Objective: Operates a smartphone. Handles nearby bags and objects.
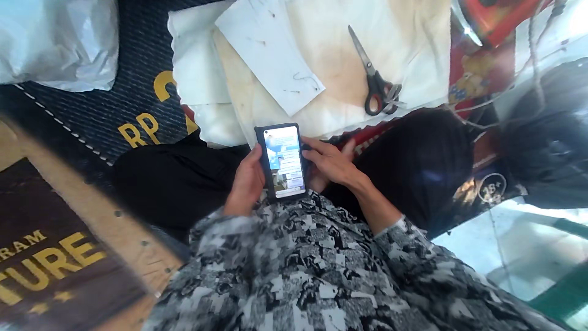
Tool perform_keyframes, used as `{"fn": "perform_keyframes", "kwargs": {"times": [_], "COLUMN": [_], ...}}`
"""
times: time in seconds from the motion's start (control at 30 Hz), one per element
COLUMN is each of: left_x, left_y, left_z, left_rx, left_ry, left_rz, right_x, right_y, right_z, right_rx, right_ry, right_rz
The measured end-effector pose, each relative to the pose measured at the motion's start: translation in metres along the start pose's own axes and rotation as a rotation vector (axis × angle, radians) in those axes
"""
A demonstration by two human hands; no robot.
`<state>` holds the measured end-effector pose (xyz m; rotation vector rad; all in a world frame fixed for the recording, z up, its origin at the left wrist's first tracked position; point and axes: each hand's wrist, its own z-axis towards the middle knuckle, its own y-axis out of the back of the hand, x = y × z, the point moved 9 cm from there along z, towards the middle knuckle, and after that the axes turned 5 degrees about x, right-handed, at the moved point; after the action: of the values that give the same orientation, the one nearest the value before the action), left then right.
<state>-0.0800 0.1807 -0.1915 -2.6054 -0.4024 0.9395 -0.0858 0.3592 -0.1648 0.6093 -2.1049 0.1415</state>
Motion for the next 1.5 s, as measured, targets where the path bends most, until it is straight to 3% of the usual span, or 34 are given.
{"fn": "perform_keyframes", "kwargs": {"times": [0.63,0.77,0.93,1.5], "left_x": [0.001,0.002,0.000,0.000], "left_y": [0.001,0.003,0.002,0.002], "left_z": [0.002,0.003,0.002,0.002], "left_rx": [0.020,0.021,0.014,0.007], "left_ry": [-0.004,-0.005,-0.020,-0.015], "left_rz": [0.003,0.037,0.030,0.008], "right_x": [-0.002,-0.018,0.001,-0.002], "right_y": [0.000,0.002,0.000,-0.001], "right_z": [0.000,0.005,-0.002,0.000], "right_rx": [0.007,-0.010,0.018,0.016], "right_ry": [-0.011,0.029,-0.011,-0.011], "right_rz": [-0.010,-0.024,-0.027,-0.006]}}
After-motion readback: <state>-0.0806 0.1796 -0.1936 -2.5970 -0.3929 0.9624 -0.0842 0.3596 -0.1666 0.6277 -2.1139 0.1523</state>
